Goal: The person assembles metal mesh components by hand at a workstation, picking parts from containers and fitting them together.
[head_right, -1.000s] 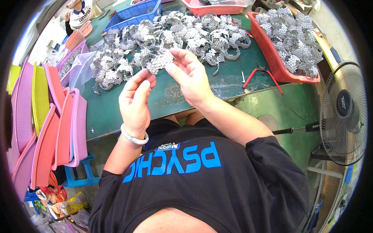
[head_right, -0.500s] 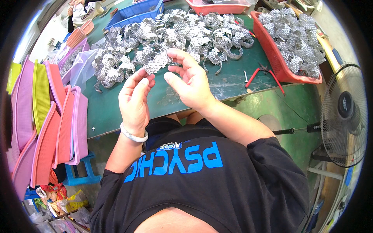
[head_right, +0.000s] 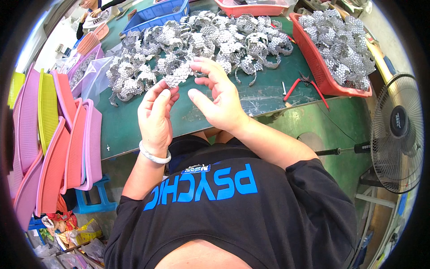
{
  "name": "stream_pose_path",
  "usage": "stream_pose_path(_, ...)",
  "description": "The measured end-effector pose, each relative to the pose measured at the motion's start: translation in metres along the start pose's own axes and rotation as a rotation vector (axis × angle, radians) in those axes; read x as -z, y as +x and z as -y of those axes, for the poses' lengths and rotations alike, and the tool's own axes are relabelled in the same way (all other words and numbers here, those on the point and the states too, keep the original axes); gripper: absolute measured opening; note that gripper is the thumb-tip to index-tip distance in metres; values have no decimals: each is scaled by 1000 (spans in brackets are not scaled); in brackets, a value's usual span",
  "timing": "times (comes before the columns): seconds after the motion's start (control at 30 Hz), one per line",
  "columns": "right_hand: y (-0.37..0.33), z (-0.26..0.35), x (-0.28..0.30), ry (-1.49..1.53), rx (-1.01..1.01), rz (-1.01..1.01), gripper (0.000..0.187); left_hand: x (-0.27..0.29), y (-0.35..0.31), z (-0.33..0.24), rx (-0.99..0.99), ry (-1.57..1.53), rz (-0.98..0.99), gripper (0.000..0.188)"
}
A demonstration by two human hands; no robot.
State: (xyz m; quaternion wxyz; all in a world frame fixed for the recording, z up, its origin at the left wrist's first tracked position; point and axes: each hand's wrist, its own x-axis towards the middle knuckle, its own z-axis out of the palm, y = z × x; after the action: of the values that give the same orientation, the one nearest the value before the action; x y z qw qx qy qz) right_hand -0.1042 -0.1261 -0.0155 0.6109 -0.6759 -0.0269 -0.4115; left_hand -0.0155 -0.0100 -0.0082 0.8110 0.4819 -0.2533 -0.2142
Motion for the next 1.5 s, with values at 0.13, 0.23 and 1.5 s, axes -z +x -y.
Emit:
stream_pose_path(0.13, -1, 2, -1, -82, 51, 34, 46, 2, 2, 2, 7, -12, -13, 31)
stream_pose_path(0.23, -1, 4, -1, -144, 83, 62, 44, 1, 2, 0, 7, -8, -1, 30)
stream_pose_path(1.5, -7, 26, -18, -339, 415, 343, 29, 35, 24, 22, 337, -629, 551, 68)
